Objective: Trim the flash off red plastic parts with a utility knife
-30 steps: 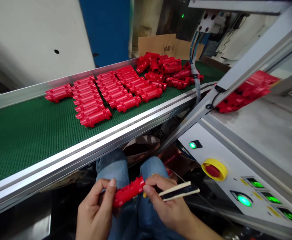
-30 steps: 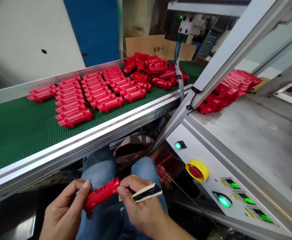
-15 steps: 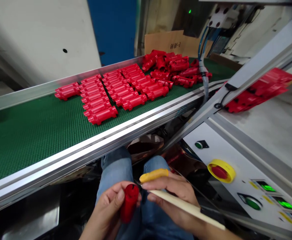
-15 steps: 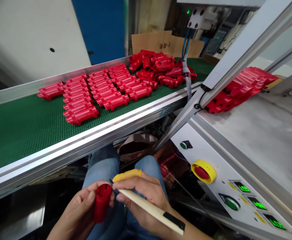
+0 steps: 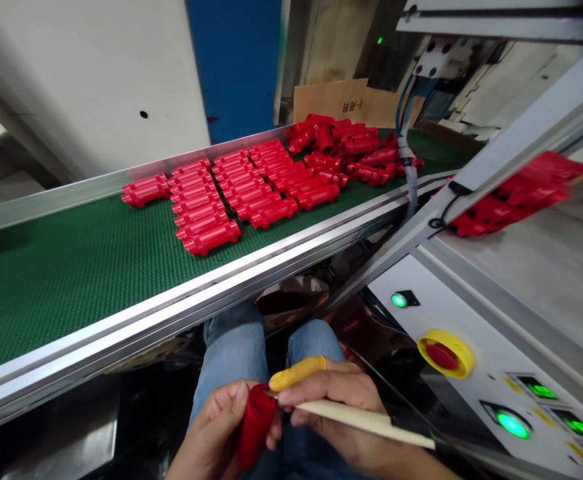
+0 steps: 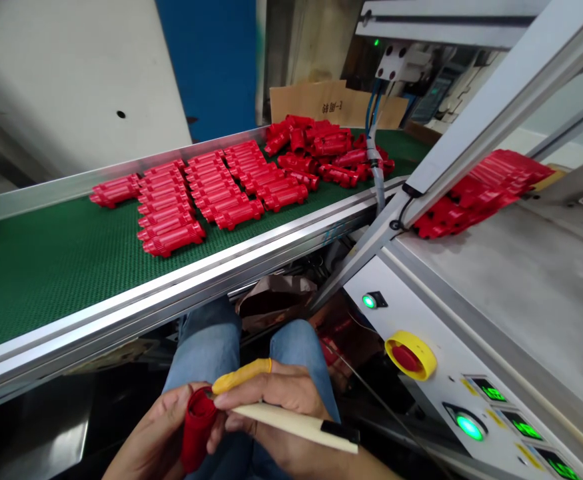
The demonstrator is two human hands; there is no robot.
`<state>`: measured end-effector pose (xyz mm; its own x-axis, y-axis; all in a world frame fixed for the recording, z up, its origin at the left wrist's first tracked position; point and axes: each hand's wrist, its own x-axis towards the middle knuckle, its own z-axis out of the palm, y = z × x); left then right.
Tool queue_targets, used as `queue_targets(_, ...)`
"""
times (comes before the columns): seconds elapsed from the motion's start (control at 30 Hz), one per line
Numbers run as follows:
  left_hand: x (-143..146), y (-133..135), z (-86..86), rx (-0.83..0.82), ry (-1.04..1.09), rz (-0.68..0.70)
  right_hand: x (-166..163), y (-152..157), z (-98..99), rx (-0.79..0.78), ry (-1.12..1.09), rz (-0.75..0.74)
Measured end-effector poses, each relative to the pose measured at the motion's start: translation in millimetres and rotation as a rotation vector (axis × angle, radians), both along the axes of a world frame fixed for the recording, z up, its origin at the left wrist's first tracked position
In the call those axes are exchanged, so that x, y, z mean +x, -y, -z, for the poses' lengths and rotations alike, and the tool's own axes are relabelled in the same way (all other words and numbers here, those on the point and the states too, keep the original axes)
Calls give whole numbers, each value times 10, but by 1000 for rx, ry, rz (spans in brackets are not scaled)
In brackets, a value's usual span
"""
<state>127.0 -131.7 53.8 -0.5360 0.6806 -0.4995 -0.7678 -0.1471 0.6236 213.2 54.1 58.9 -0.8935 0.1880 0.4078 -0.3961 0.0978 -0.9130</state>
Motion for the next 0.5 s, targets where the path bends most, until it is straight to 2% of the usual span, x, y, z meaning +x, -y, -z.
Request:
queue_targets(0.23, 6, -8, -77, -18, -7, 1, 6, 14, -45, 21, 8, 12)
queue_targets(0.5, 96, -20, -92, -129, -53, -192, 23, 151, -23, 66, -14, 172)
